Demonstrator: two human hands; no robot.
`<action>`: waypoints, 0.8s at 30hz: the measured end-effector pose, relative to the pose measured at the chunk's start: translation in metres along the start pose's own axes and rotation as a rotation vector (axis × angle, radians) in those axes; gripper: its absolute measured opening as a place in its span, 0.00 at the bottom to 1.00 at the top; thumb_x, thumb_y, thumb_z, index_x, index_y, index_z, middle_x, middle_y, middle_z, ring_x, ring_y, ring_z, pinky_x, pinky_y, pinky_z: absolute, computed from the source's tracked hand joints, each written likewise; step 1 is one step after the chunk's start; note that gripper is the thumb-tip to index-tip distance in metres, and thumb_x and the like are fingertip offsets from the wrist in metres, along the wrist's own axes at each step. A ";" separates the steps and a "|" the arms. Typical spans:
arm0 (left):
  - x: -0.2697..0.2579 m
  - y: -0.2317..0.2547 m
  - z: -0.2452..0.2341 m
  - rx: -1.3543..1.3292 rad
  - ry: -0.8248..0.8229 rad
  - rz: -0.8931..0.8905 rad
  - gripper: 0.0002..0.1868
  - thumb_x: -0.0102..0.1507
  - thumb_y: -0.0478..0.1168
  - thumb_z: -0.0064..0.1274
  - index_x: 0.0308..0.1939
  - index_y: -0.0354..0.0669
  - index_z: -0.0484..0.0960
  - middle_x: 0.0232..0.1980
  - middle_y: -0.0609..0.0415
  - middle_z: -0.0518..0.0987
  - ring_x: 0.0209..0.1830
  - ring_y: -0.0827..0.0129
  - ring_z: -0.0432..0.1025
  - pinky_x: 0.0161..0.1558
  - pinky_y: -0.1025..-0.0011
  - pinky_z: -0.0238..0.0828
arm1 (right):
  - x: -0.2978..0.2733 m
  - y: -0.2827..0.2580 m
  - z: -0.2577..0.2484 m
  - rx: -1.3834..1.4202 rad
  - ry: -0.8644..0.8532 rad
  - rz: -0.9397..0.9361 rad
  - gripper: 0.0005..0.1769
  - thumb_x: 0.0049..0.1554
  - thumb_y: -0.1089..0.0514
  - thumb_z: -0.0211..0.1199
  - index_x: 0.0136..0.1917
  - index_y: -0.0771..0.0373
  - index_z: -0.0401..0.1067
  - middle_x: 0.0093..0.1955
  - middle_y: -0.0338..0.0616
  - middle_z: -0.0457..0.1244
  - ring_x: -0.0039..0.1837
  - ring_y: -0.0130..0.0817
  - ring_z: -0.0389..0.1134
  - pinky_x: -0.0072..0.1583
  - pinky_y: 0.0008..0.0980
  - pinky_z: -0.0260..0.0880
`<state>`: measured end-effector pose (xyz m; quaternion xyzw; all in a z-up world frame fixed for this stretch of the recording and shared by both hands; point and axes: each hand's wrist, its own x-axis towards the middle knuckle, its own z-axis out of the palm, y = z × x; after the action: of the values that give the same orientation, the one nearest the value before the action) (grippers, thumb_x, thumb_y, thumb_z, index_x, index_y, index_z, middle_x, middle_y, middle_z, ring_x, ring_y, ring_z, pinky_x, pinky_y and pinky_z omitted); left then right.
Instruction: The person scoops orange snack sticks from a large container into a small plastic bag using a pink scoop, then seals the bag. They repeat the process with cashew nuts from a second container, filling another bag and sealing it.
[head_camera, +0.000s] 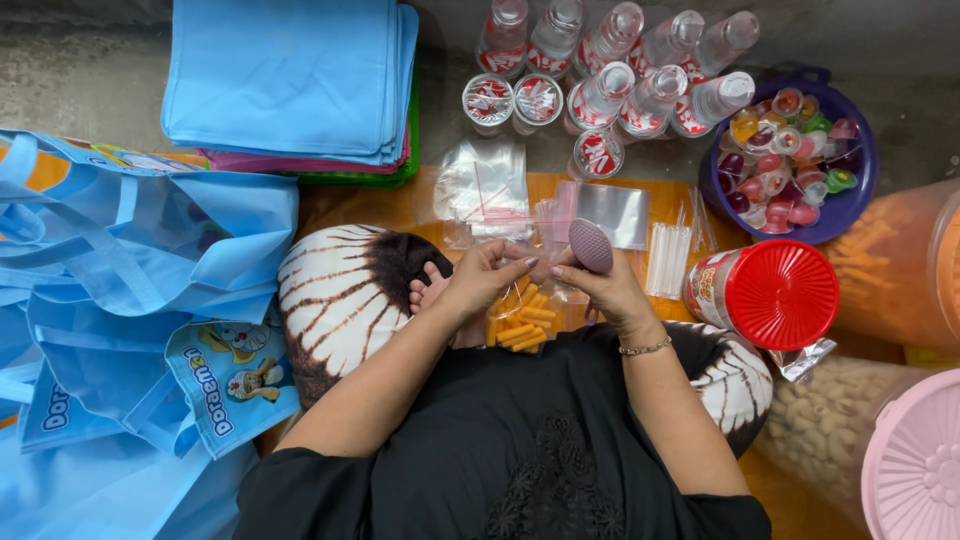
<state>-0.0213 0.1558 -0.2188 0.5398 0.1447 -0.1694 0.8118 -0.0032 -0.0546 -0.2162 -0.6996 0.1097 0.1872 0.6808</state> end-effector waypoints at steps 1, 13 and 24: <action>0.003 -0.006 -0.001 0.000 0.002 0.000 0.08 0.59 0.34 0.65 0.42 0.39 0.87 0.25 0.54 0.82 0.17 0.87 0.66 0.18 0.92 0.57 | -0.003 -0.006 0.004 0.001 -0.002 0.001 0.13 0.48 0.65 0.77 0.44 0.75 0.76 0.30 0.50 0.65 0.20 0.29 0.58 0.16 0.28 0.65; 0.009 -0.015 0.011 0.006 -0.045 0.014 0.07 0.59 0.31 0.65 0.41 0.38 0.87 0.26 0.52 0.82 0.20 0.87 0.67 0.20 0.91 0.59 | -0.015 -0.028 0.017 -0.049 -0.028 -0.023 0.06 0.49 0.68 0.72 0.41 0.72 0.77 0.28 0.53 0.67 0.16 0.33 0.58 0.16 0.26 0.61; 0.015 -0.024 0.018 -0.010 -0.060 0.055 0.07 0.57 0.29 0.68 0.38 0.37 0.87 0.26 0.53 0.83 0.25 0.84 0.70 0.26 0.88 0.67 | -0.015 -0.037 0.017 -0.097 -0.105 -0.166 0.08 0.48 0.69 0.76 0.42 0.67 0.80 0.32 0.43 0.68 0.35 0.22 0.65 0.38 0.21 0.67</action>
<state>-0.0174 0.1291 -0.2379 0.5341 0.1060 -0.1623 0.8229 -0.0039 -0.0374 -0.1760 -0.7275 0.0063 0.1719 0.6642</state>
